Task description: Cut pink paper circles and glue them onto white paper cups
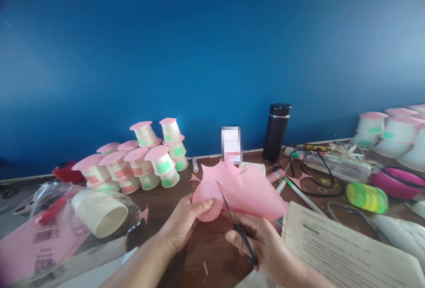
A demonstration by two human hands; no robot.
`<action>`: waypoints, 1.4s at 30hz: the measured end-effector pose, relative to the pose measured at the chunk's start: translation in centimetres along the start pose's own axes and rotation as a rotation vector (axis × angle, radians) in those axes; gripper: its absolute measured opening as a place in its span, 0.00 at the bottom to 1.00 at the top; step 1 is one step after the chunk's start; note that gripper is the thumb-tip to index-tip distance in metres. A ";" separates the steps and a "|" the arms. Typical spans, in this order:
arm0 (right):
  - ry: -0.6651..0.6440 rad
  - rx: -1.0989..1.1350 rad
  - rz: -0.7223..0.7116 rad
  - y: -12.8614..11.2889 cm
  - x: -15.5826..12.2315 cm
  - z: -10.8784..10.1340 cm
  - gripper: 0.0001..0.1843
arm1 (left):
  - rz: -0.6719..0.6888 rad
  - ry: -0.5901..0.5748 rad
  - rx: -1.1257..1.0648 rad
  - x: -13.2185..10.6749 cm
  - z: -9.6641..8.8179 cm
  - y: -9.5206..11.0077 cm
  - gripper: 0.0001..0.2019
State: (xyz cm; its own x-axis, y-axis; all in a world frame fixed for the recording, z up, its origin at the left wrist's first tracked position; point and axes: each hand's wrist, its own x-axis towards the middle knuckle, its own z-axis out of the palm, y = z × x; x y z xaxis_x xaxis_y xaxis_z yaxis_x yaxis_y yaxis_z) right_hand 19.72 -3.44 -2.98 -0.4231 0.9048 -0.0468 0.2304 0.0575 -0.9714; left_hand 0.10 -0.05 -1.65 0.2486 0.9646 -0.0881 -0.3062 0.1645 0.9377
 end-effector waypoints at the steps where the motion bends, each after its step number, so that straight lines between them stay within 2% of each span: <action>1: 0.003 -0.001 0.001 -0.1 0.0 0.0 0.20 | -0.001 0.000 0.001 0.0 0.0 0.0 0.16; 16: -0.014 -0.030 -0.022 -0.2 0.1 -0.1 0.22 | 0.061 -0.025 -0.045 0.2 -0.1 -0.1 0.15; 24: -0.021 -0.035 -0.015 0.2 -0.1 0.0 0.21 | 0.041 -0.062 -0.046 0.1 -0.1 0.0 0.14; 42: -0.009 -0.038 -0.009 -0.8 -0.1 0.1 0.23 | 0.036 -0.047 -0.010 0.4 -0.4 0.0 0.15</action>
State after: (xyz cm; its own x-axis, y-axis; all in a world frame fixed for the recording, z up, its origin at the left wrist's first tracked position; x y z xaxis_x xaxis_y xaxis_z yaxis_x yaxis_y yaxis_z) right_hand 19.48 -3.59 -2.19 -0.4335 0.9003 -0.0403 0.2594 0.0818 -0.9623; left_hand -0.17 0.39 -1.83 0.2798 0.9593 -0.0384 -0.3251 0.1323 0.9364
